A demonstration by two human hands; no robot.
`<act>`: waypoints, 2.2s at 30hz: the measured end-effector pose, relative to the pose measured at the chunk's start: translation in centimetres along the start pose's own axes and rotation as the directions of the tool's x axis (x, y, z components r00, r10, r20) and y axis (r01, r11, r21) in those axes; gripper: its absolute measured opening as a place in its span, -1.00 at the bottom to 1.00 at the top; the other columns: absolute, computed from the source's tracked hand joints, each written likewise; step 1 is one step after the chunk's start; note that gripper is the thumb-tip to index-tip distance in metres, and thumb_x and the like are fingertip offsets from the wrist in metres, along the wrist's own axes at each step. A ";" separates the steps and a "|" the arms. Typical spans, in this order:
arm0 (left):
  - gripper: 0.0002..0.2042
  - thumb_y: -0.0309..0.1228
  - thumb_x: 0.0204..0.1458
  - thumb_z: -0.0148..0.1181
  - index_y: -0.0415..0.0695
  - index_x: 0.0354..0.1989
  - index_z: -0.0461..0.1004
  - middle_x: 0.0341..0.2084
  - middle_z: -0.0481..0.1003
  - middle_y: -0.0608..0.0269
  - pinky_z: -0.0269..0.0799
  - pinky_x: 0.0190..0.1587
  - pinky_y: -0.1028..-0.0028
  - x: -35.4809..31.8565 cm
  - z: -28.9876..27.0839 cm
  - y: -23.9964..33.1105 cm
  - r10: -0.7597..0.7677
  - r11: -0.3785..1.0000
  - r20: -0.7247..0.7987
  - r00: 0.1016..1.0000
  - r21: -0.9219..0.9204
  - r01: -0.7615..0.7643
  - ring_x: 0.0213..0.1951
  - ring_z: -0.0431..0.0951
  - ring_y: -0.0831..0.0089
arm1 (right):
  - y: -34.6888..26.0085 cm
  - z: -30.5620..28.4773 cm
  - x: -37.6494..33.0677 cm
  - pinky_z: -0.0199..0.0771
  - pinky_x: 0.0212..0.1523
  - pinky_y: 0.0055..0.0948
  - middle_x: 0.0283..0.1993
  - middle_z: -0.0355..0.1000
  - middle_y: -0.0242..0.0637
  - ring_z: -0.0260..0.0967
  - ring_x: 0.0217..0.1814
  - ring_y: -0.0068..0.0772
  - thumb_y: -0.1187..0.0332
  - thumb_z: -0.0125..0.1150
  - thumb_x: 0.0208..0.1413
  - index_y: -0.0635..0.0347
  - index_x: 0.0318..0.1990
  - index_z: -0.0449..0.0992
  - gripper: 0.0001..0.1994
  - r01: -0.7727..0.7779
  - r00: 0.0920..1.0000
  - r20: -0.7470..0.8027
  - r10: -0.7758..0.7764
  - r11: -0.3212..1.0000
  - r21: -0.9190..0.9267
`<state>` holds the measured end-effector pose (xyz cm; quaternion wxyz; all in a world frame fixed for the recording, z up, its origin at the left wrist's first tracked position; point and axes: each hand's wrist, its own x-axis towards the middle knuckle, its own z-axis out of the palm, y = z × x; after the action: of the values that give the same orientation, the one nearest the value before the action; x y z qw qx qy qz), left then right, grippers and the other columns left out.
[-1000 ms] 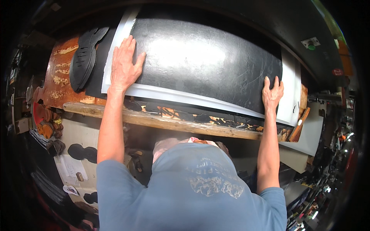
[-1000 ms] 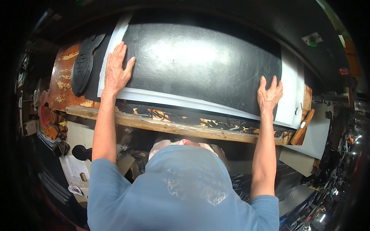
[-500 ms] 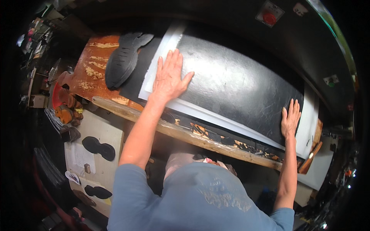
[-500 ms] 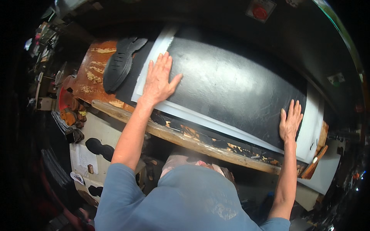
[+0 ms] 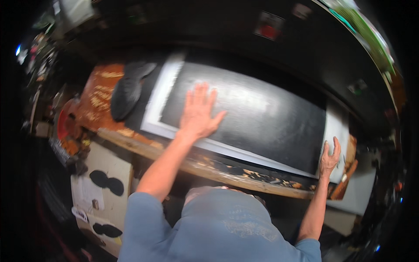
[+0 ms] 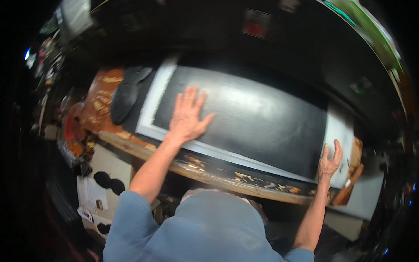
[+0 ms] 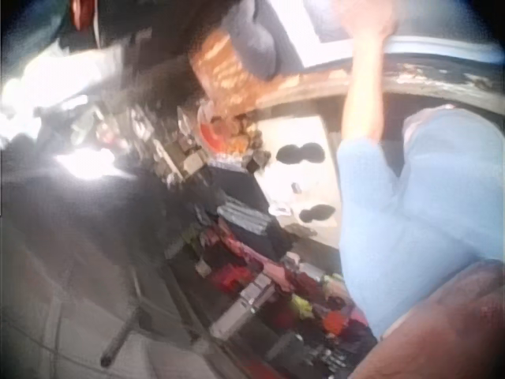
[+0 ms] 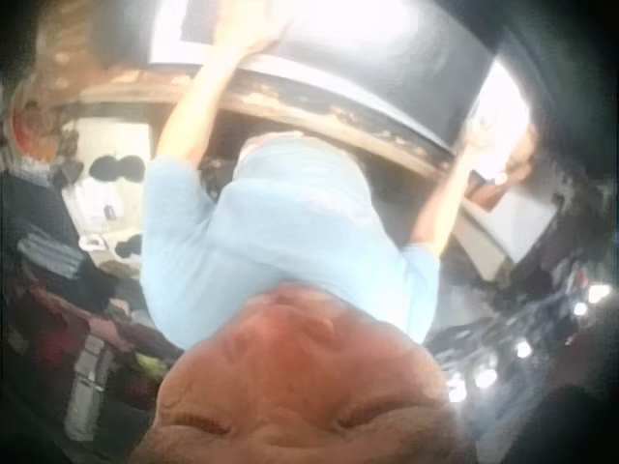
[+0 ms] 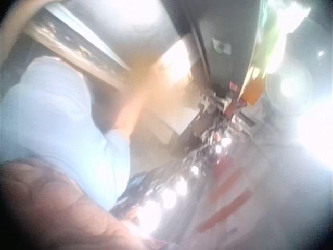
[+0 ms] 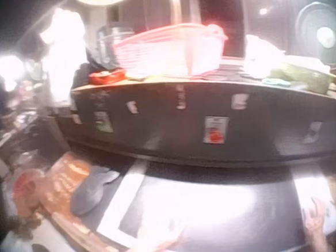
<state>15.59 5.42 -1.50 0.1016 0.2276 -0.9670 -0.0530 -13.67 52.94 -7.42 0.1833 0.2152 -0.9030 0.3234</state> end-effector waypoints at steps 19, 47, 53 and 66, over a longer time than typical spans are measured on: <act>-0.33 -0.12 0.33 0.24 -0.05 0.57 0.27 0.61 0.12 -0.02 -0.15 0.64 -0.02 0.1 0.6 -0.4 0.074 0.994 -0.094 0.993 0.090 -0.066 0.63 0.03 0.00 | 19.5 -14.2 -9.0 0.23 0.53 -0.11 0.48 0.33 0.12 0.28 0.53 0.05 0.02 0.51 0.21 0.38 0.50 0.29 -0.14 -0.448 0.887 0.063 0.458 0.884 -0.135; -0.43 -0.33 0.31 0.23 -0.35 0.44 0.37 0.55 0.17 -0.29 -0.08 0.62 -0.07 -0.5 -0.8 -2.5 0.042 0.883 -0.144 0.989 -0.458 -0.104 0.61 0.05 -0.17 | -28.8 5.7 -2.8 0.45 0.38 -0.16 0.47 0.29 0.07 0.40 0.39 -0.12 0.24 0.64 -0.17 0.25 0.47 0.42 -0.06 -0.268 0.870 0.491 -0.037 0.801 0.535; -0.44 -0.50 0.25 0.26 -0.32 0.44 0.35 0.52 0.21 -0.28 0.01 0.59 -0.14 -1.8 -3.3 -8.1 0.094 0.878 -0.173 0.980 -0.450 -0.164 0.58 0.10 -0.27 | -36.7 10.8 -2.8 0.33 0.44 0.22 0.53 0.08 0.33 0.17 0.47 0.35 0.08 0.67 -0.24 0.10 0.50 0.37 0.03 0.230 0.824 0.486 -0.292 0.956 0.184; -0.49 -0.56 0.29 0.12 -0.37 0.43 0.35 0.43 0.38 -0.23 0.18 0.55 0.03 -1.7 -3.6 -11.4 -0.060 0.666 -0.177 0.982 -0.740 -0.093 0.49 0.31 -0.17 | -38.9 11.0 -4.0 0.32 0.49 0.11 0.55 0.13 0.37 0.23 0.55 0.30 0.19 0.66 -0.36 0.24 0.40 0.51 -0.02 0.029 0.872 0.394 -0.290 0.834 0.550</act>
<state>22.72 -4.13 -0.01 0.2763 0.1615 -0.8487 -0.4210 7.31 19.56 2.45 -0.0758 0.4045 -0.7740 0.4812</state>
